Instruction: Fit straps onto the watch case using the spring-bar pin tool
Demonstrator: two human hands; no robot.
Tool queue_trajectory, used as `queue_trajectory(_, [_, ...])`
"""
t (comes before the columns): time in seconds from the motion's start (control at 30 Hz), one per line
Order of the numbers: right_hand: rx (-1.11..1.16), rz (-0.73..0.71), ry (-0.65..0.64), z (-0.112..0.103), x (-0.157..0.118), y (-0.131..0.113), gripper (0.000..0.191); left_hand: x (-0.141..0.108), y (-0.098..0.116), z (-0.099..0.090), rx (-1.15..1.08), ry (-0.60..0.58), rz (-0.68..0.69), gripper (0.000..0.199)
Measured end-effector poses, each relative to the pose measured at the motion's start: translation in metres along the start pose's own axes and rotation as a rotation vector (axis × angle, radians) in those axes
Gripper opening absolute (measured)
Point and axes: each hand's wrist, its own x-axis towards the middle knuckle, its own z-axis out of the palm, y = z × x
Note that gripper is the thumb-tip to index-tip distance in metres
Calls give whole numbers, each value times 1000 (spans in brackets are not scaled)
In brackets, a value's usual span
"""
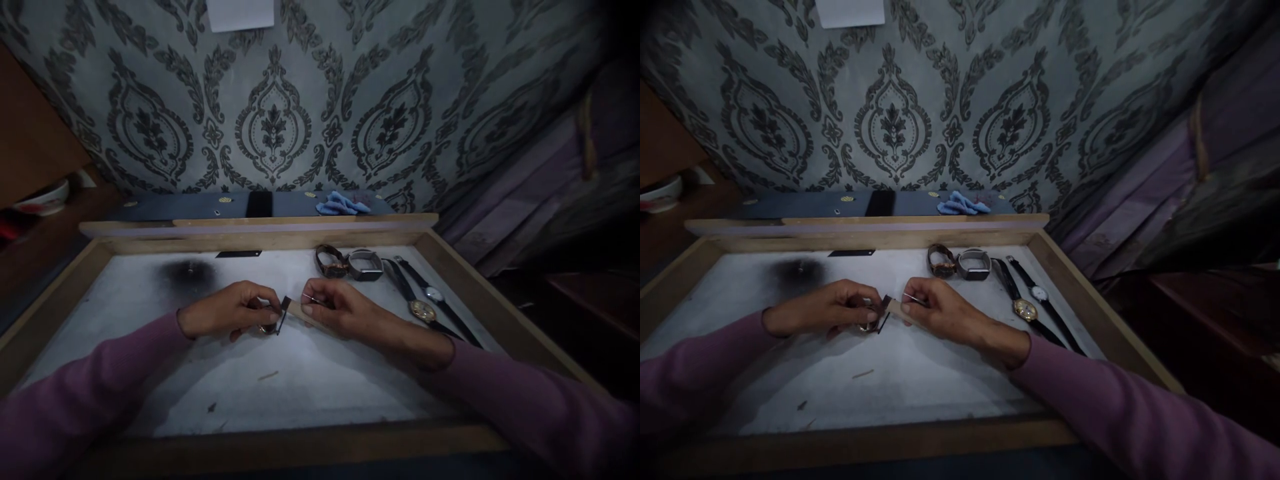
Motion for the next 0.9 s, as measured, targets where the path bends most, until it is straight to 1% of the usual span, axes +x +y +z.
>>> queue_trajectory(0.27, [37,0,-22,6,-3,-5,23,2,5,8,-152,64,-25,35])
queue_trajectory(0.4, [68,-40,12,10,-3,-1,27,2,8,12,-189,81,-50,33])
queue_trajectory(0.57, [-13,-112,59,14,-5,-1,31,2,9,15,-212,110,-64,32])
queue_trajectory(0.77, [0,-135,107,13,-6,-8,31,2,4,14,-221,108,-66,32])
queue_trajectory(0.9, [15,-112,135,8,-5,-8,33,1,4,8,-217,123,-92,38])
